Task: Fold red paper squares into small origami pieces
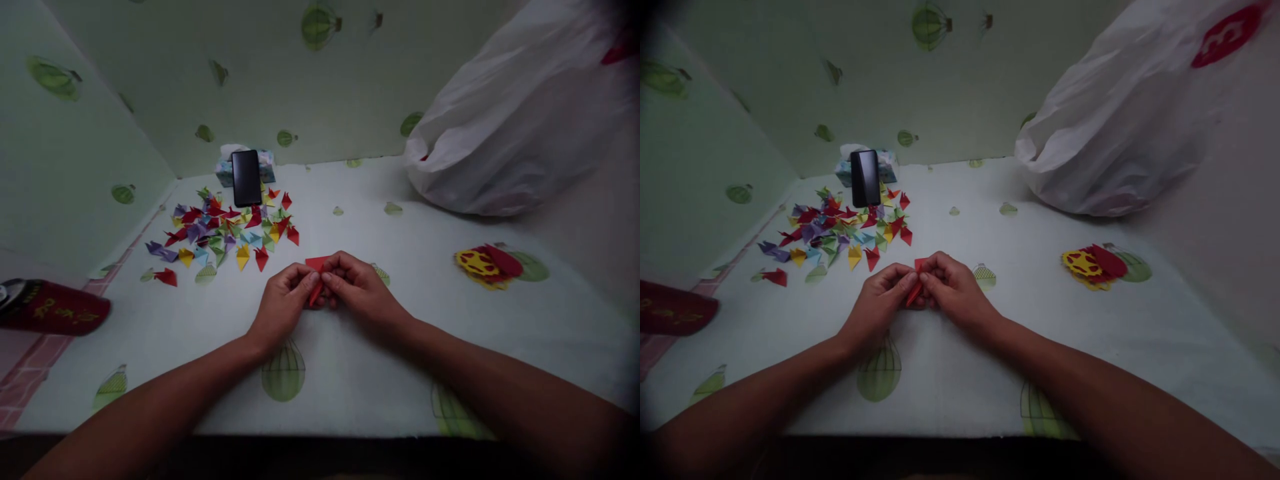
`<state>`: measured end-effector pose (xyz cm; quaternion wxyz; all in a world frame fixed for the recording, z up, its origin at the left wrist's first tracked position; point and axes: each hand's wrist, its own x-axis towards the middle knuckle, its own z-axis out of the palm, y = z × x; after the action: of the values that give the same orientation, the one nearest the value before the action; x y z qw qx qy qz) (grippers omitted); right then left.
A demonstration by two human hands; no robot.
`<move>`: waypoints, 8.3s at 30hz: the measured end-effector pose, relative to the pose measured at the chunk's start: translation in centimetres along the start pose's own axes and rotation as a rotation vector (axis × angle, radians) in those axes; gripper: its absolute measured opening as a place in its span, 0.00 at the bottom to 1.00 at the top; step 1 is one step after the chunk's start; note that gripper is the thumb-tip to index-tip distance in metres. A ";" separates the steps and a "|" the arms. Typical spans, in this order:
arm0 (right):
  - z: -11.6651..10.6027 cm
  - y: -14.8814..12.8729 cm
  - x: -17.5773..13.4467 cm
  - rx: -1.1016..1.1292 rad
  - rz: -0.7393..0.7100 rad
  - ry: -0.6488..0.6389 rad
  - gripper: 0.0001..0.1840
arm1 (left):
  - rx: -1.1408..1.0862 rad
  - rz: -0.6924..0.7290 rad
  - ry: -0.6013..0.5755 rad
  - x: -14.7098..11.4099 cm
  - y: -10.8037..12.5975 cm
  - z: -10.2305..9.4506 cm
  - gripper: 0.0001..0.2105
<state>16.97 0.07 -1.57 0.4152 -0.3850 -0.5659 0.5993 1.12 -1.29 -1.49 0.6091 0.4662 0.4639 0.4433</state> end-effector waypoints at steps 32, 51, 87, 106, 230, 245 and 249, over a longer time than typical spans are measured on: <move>0.2 -0.1 -0.3 -0.035 -0.038 0.042 0.06 | 0.064 0.044 0.001 -0.2 0.1 0.0 0.11; 0.2 -0.4 -0.3 -0.021 -0.024 0.039 0.06 | 0.101 0.057 -0.012 -0.2 0.1 0.0 0.10; -0.1 -0.6 -0.3 -0.079 -0.021 0.055 0.06 | 0.128 0.069 0.006 -0.4 0.5 0.0 0.09; -0.1 -0.8 -0.3 -0.039 -0.004 -0.021 0.07 | -0.078 -0.005 -0.039 -0.2 -0.1 0.0 0.10; -0.6 -1.4 0.1 -0.216 0.021 -0.031 0.06 | 0.462 0.201 0.034 0.2 0.2 -0.4 0.04; -1.0 -1.0 0.2 -0.401 -0.112 -0.021 0.06 | 0.438 0.212 0.048 0.3 0.3 -0.5 0.05; -0.9 -1.0 0.2 -0.399 -0.110 -0.021 0.06 | 0.516 0.256 0.060 0.2 0.3 -0.5 0.04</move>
<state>17.76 0.58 -0.65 0.3569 -0.4216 -0.6980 0.4557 0.65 -0.95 -1.25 0.3952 0.6472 0.5166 0.3975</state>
